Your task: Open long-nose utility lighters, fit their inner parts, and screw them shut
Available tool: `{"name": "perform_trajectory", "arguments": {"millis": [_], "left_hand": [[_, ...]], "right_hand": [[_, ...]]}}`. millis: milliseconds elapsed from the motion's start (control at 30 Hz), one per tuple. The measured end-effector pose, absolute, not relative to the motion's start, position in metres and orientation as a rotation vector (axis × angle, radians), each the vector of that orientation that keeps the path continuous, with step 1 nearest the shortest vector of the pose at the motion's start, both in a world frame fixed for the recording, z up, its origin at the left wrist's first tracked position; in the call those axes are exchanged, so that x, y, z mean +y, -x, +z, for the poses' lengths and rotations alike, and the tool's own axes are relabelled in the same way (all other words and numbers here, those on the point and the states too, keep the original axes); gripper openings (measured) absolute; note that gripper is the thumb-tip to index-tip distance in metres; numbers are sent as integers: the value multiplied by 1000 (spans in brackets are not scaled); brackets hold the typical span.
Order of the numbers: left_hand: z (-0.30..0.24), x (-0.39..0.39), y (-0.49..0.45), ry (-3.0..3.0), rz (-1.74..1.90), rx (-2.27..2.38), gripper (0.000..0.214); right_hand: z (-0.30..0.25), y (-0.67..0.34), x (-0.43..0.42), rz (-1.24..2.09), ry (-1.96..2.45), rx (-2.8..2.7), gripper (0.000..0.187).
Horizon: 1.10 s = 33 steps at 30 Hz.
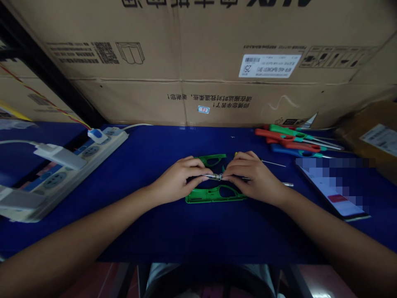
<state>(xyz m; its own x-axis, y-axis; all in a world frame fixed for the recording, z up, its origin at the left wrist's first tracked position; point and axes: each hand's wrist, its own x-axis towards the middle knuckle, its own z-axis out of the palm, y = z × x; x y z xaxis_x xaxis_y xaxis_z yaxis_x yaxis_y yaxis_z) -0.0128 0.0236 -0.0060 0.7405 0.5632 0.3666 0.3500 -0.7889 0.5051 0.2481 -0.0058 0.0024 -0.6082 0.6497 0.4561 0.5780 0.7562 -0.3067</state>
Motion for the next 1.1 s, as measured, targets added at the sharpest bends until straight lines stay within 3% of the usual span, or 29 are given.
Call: {"name": "perform_trajectory", "arguments": {"millis": [933, 1100], "left_hand": [[-6, 38, 24, -2561, 813, 743, 22], [-2, 37, 28, -2726, 622, 834, 20]], "right_hand": [[4, -259, -3, 137, 1013, -2394, 10], [4, -259, -3, 189, 1026, -2419, 8]]}}
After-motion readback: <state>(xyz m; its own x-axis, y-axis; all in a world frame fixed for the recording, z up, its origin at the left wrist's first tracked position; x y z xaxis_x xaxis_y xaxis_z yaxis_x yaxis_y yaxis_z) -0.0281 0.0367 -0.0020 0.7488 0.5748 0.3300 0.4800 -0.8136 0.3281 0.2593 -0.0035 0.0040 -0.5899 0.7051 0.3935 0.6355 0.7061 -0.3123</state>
